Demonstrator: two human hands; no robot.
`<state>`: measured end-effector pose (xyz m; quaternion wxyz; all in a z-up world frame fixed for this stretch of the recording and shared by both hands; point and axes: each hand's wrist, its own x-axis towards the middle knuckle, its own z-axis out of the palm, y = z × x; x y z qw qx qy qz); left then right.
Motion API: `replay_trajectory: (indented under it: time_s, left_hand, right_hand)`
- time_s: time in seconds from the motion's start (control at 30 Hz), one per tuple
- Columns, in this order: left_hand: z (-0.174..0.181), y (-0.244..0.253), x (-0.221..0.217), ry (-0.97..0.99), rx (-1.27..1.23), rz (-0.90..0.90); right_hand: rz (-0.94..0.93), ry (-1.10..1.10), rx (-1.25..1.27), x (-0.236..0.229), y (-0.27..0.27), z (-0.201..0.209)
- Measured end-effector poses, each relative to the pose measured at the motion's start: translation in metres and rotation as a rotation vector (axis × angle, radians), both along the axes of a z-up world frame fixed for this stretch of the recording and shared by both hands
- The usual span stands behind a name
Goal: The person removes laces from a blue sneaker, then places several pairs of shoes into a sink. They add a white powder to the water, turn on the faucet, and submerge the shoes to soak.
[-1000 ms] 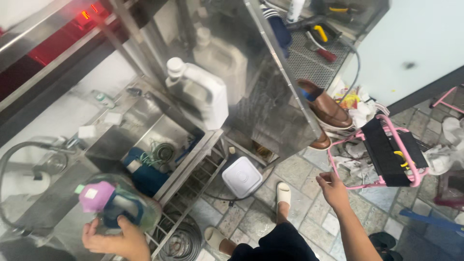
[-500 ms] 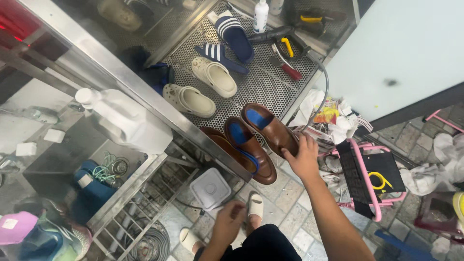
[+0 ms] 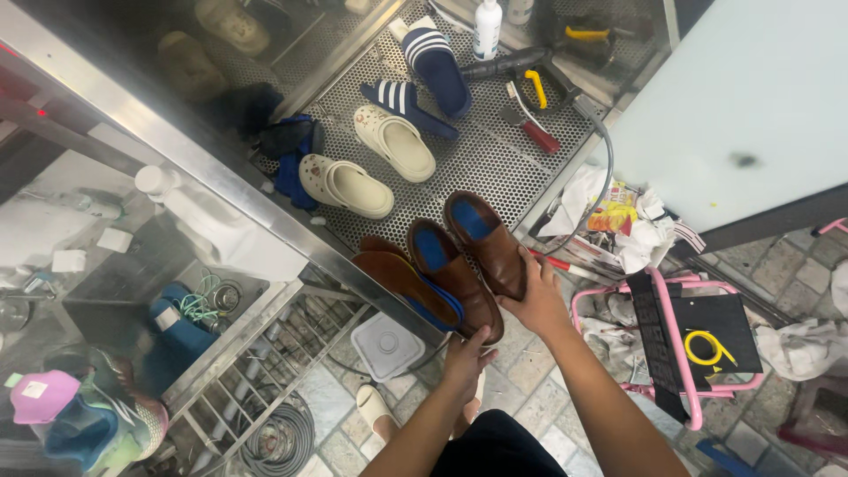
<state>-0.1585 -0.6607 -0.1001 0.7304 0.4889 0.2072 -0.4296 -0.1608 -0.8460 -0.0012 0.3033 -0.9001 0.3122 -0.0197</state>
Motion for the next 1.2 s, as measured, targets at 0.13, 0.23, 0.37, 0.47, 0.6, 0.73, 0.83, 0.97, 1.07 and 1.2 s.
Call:
replay_trajectory:
  time_s: [0.13,0.23,0.37,0.47,0.6,0.73,0.83,0.97,1.07,1.2]
  left_hand:
    - [0.018,-0.017,0.003,-0.009,0.113,0.01]
    - [0.03,-0.03,0.003,-0.033,0.151,0.034]
    - [0.048,-0.039,-0.001,-0.134,0.262,0.104]
    - [0.059,-0.043,0.001,-0.16,0.361,0.098]
    - [0.065,-0.037,0.002,-0.194,0.44,0.019]
    - [0.073,-0.025,-0.008,-0.643,0.457,-0.024]
    - [0.084,-0.023,-0.015,-0.669,0.405,-0.058]
    - [0.112,-0.021,-0.02,-0.682,0.35,-0.112]
    - [0.133,-0.016,-0.019,-0.744,0.262,-0.132]
    - [0.155,0.007,-0.022,-0.801,0.343,-0.328]
  right_hand:
    - [0.135,-0.333,-0.175,0.016,-0.002,0.012]
    - [0.261,-0.413,-0.166,0.047,0.003,0.027]
    - [0.308,0.031,-0.435,0.103,0.017,0.04]
    - [0.349,0.268,-0.388,0.134,0.014,0.041]
    - [0.322,0.385,-0.213,0.145,-0.013,0.027]
    - [0.211,0.219,-0.179,0.111,-0.039,0.016]
    - [0.164,0.049,-0.148,0.07,-0.059,0.019]
    - [0.024,-0.089,0.024,0.033,-0.07,0.019]
    - [-0.052,-0.188,0.12,0.012,-0.078,0.014]
    - [-0.1,-0.373,0.428,-0.02,-0.078,0.018]
